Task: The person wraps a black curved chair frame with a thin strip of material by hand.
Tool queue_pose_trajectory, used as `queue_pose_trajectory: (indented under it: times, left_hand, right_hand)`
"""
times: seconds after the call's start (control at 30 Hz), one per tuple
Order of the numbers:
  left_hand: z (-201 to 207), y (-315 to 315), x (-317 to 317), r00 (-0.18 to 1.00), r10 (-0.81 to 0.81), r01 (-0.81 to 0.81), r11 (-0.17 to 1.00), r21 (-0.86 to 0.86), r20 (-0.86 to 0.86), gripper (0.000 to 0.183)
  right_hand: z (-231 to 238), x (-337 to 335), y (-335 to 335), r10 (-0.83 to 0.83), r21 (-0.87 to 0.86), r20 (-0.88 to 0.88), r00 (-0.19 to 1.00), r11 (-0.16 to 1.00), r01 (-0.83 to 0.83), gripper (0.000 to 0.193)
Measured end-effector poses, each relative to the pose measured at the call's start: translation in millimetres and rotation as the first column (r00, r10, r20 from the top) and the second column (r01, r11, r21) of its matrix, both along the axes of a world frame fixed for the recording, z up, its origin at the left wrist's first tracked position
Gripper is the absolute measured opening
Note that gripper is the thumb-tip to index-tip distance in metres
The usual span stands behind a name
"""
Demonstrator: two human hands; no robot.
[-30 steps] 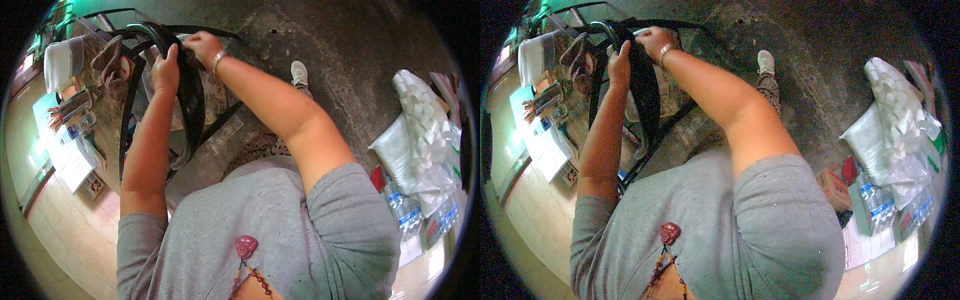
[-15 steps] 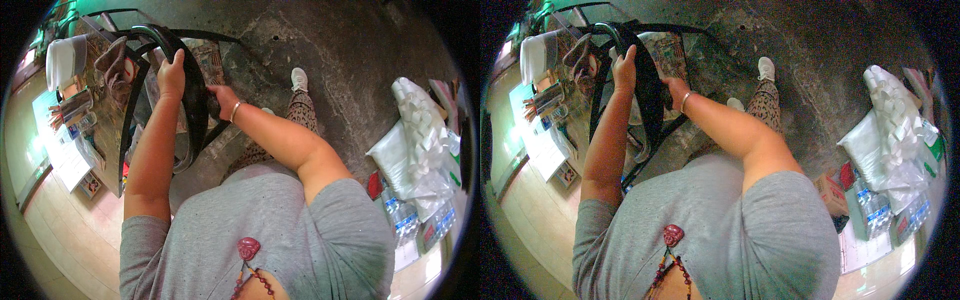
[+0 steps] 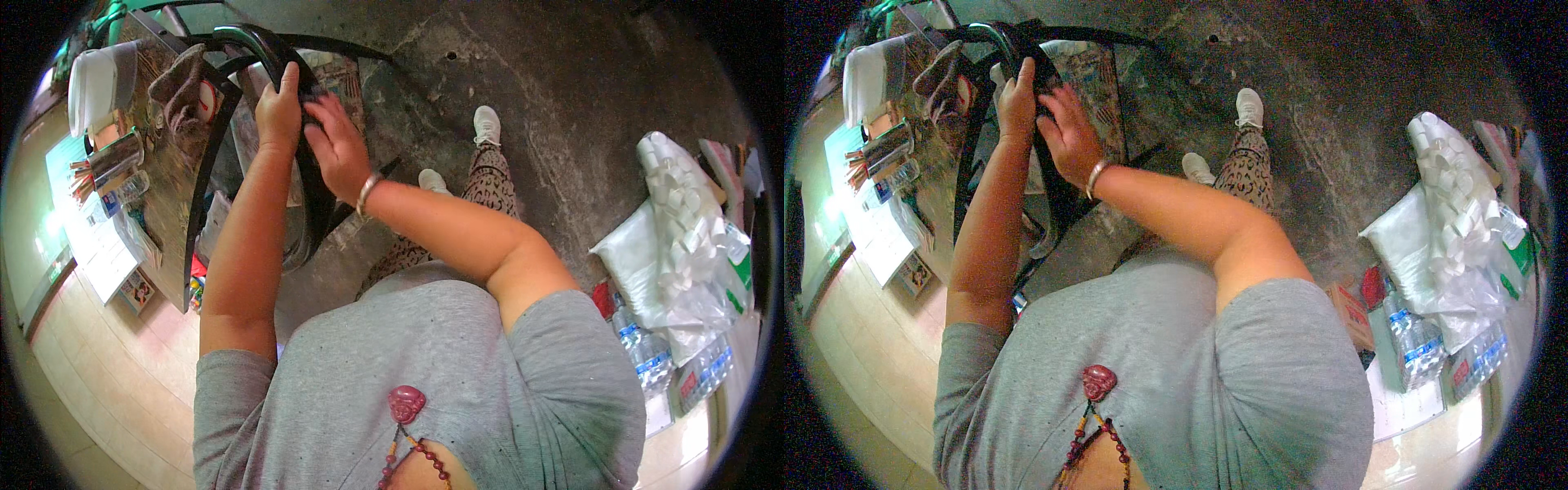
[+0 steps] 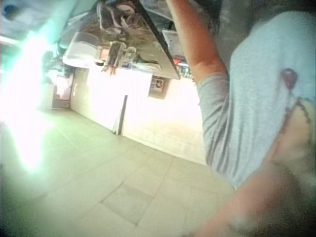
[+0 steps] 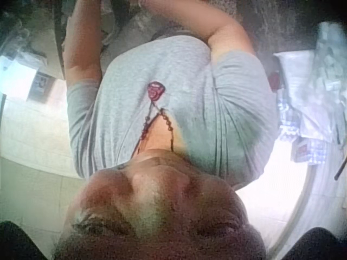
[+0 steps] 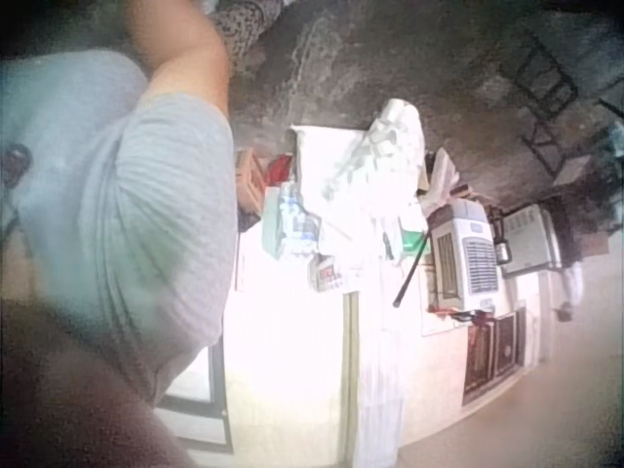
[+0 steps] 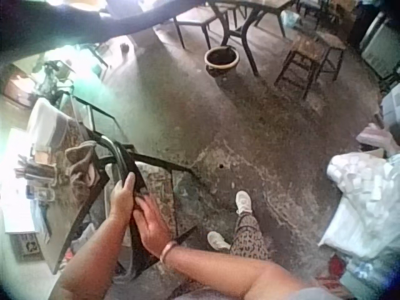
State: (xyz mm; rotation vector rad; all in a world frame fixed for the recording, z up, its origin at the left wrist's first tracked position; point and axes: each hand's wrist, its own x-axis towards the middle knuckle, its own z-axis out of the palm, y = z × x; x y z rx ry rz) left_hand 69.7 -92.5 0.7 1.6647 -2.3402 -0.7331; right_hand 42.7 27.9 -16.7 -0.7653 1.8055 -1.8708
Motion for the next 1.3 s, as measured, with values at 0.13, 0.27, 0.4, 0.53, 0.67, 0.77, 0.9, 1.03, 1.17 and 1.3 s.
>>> queue_pose_trajectory:
  times: [0.13,0.27,0.4,0.53,0.67,0.77,0.9,1.03,1.17,1.3]
  left_hand:
    - [9.6,6.3,-12.4,0.958,0.117,-0.046,0.964,0.261,-0.263,0.061]
    - [-24.1,-9.6,13.3,0.975,-0.223,0.221,0.944,-0.246,0.021,0.047]
    - [-12.8,-9.1,9.6,0.997,-0.075,0.075,0.997,-0.020,-0.024,0.037]
    - [-3.5,3.7,4.7,0.949,-0.091,0.202,0.910,-0.361,0.301,0.022]
    - [9.7,22.5,13.5,0.943,-0.169,0.245,0.934,-0.259,0.286,0.015]
    - [13.7,63.8,45.5,0.961,-0.182,0.216,0.964,-0.153,0.210,0.033]
    - [48.5,101.7,71.9,0.989,-0.090,0.064,0.975,0.213,0.115,0.049]
    - [30.6,102.7,75.1,0.984,-0.122,0.117,0.992,0.044,0.130,0.040]
    - [33.6,99.9,55.6,0.982,-0.057,0.041,0.995,0.089,0.178,0.043]
    - [33.5,98.4,54.1,0.994,-0.031,0.021,0.995,0.096,0.100,0.044]
  right_hand:
    - [5.8,-55.7,-46.7,0.174,-0.130,0.329,0.928,0.982,-0.138,0.022]
    - [7.4,-43.3,-49.6,0.072,-0.137,0.084,0.994,0.989,-0.060,0.024]
    - [12.0,-22.4,-27.7,-0.006,-0.046,-0.025,1.000,0.999,0.004,0.023]
    - [3.8,-39.8,-58.2,0.044,-0.023,-0.242,0.969,0.998,-0.051,0.018]
    - [14.5,-51.7,-72.1,0.238,0.128,-0.216,0.947,0.968,-0.214,0.018]
    - [20.4,-50.1,-74.9,0.271,0.149,-0.294,0.916,0.960,-0.237,0.018]
    - [37.7,-39.3,-48.7,0.337,0.180,-0.514,0.788,0.941,-0.285,0.016]
    - [40.4,-8.8,-7.6,0.329,0.006,-0.671,0.665,0.899,-0.438,0.008]
    - [27.9,-40.2,-36.5,0.301,0.045,-0.772,0.560,0.905,-0.424,0.006]
    - [39.3,-55.5,-64.3,0.407,0.247,-0.731,0.548,0.906,-0.344,0.010]
